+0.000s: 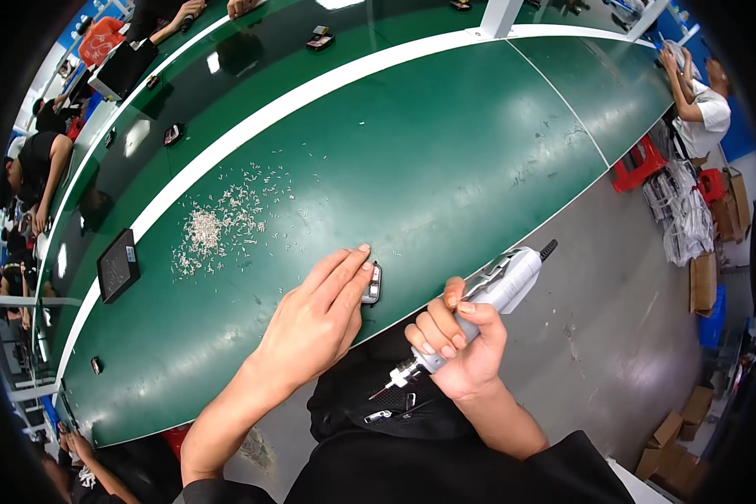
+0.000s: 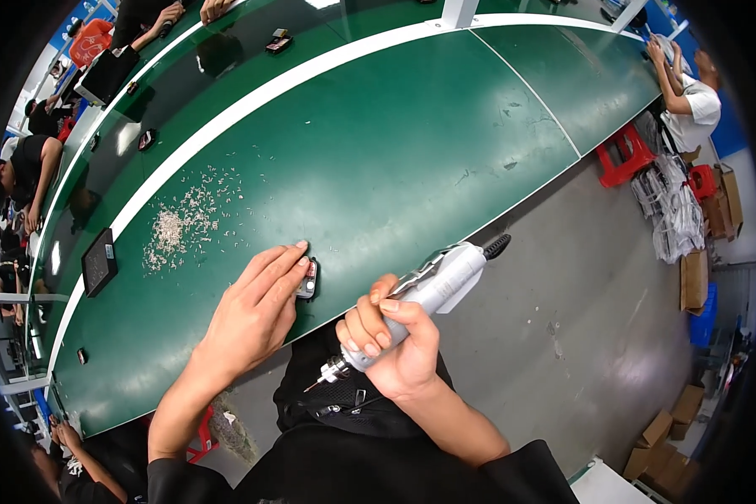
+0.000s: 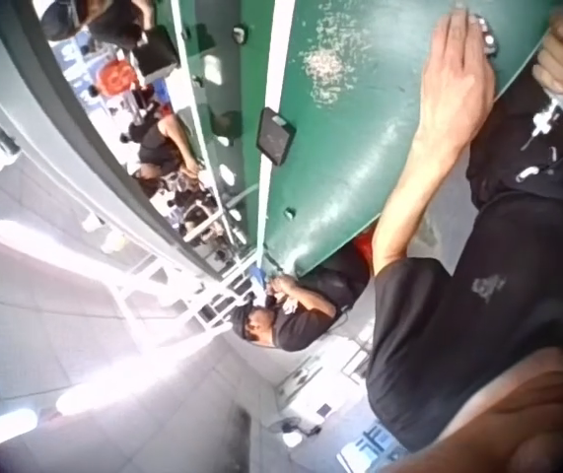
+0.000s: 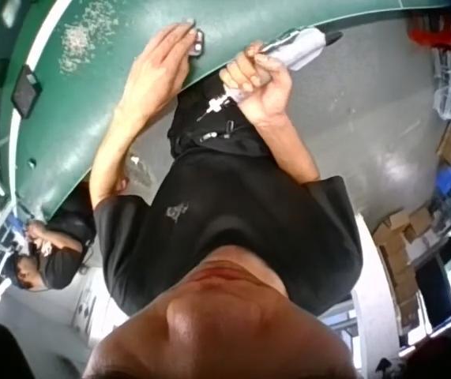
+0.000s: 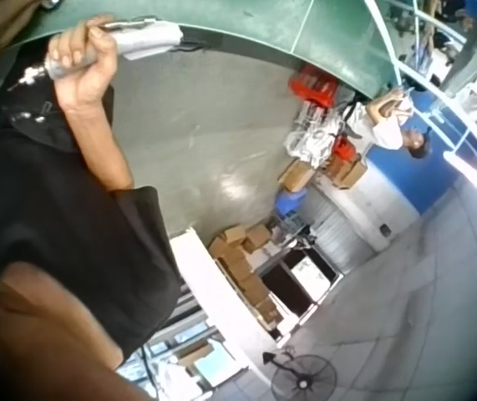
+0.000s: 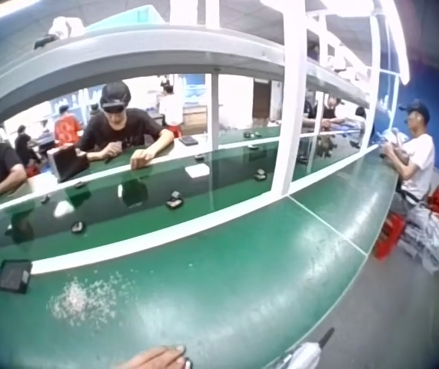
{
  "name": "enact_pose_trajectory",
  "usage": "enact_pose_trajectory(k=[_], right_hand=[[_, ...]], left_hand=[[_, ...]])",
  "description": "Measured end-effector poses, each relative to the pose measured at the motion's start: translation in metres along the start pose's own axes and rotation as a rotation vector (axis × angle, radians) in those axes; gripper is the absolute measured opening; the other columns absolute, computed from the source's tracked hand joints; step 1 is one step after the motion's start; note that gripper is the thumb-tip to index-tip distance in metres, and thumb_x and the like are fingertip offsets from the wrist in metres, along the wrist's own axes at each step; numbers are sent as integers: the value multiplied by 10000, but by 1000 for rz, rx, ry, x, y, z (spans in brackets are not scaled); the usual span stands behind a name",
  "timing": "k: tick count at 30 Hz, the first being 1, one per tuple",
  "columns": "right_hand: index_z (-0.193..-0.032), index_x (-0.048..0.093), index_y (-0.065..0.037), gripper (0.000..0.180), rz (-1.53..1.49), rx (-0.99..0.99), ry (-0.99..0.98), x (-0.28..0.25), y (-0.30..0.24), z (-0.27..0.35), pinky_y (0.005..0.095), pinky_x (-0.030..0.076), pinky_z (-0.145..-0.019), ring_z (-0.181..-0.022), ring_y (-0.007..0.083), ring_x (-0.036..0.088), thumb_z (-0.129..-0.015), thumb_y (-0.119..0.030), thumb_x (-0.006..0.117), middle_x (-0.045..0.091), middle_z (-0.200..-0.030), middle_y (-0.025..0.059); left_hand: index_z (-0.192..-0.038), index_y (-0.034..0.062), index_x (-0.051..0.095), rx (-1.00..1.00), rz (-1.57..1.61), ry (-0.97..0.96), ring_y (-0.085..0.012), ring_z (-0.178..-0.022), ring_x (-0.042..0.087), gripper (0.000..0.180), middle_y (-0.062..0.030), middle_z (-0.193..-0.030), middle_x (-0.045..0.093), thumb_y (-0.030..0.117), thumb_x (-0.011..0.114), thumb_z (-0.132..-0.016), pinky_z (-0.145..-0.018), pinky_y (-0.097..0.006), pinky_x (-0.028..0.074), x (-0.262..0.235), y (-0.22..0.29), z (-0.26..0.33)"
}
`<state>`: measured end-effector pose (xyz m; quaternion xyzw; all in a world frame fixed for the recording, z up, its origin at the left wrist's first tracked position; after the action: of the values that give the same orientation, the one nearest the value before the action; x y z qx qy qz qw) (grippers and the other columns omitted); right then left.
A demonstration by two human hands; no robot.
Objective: Using a pneumatic screwdriver to secure screws into small electronic components on an assembly line.
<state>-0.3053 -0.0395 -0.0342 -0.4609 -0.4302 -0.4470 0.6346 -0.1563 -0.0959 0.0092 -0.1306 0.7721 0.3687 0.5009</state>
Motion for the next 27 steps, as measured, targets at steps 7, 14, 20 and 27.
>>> enact_pose_trajectory(k=[7, 14, 20, 27], right_hand=[[-916, 512, -84, 65, 26, 34, -26, -2, 22, -6, 297, 370, -593, -515, 140, 424, -870, -118, 480, 410, -548, 12], [-941, 500, -61, 90, 119, 16, 76, -3, 35, -9, 322, 388, -603, -545, 165, 455, -875, -120, 488, 425, -577, 36], [-937, 492, -61, 83, 153, 18, 70, -5, 31, -8, 321, 388, -566, -523, 166, 450, -877, -118, 481, 419, -569, 37], [-927, 458, -64, 119, 333, -61, -216, 24, -21, -21, 317, 430, -500, -423, 143, 433, -895, -177, 438, 408, -519, 10]], left_hand=[[-976, -51, 628, 43, -127, 68, -291, -926, 611, 309, -152, -1052, 640, -38, 653, -668, -709, -359, 550, 1, 1, -9], [-913, -112, 628, 227, -238, 127, -269, -863, 620, 294, -217, -979, 631, -4, 645, -640, -652, -315, 562, 8, 14, 1], [-924, -125, 621, 202, -290, 99, -294, -904, 614, 331, -238, -993, 621, 15, 622, -625, -726, -321, 552, 11, 21, 2], [-962, -143, 626, 160, -255, 9, -313, -976, 605, 350, -264, -1069, 606, 28, 615, -657, -807, -335, 541, 12, 17, 14]])
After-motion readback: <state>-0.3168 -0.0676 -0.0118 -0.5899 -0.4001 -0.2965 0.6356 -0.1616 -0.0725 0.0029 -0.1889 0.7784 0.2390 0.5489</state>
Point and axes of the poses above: each hand's wrist, its own z-axis away from the middle knuckle, its own x-axis out of the palm, y = z × x, the point moved 4 cm from there along -z, towards the middle knuckle
